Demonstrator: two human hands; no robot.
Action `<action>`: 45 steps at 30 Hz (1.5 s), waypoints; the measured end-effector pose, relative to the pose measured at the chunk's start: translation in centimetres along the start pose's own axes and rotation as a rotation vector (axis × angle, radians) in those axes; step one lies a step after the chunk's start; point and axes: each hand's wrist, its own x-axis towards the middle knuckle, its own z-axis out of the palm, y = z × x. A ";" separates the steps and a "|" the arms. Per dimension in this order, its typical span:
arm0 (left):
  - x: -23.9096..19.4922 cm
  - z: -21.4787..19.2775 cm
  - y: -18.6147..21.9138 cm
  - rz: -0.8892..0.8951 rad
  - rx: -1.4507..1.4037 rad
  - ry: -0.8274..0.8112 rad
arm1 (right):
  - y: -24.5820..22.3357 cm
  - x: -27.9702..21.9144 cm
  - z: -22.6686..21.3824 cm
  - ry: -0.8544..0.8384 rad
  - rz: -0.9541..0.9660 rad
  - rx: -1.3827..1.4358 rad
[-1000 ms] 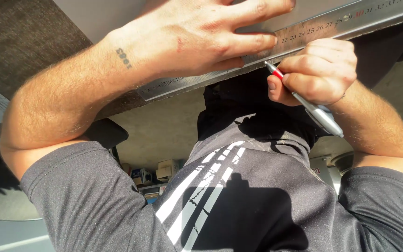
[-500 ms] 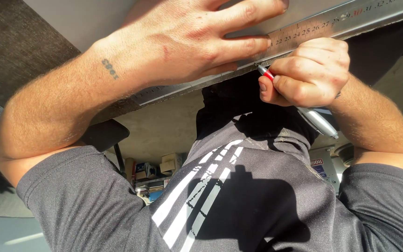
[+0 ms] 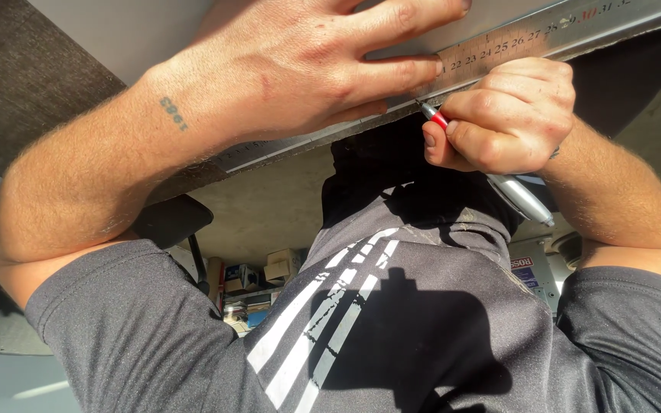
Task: Measure a white board using a long metal ruler and a calculator, and mark measurements with a pen.
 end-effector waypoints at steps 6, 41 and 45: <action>0.0 -0.1 0.1 -0.001 0.005 0.002 | 0.1 -0.2 0.3 0.022 -0.013 -0.009; 0.0 -0.2 0.0 -0.011 -0.029 -0.013 | -2.1 2.2 -0.6 0.091 0.148 0.290; 0.0 -0.5 0.2 -0.007 0.014 -0.038 | -5.5 6.4 -1.4 0.075 0.241 0.658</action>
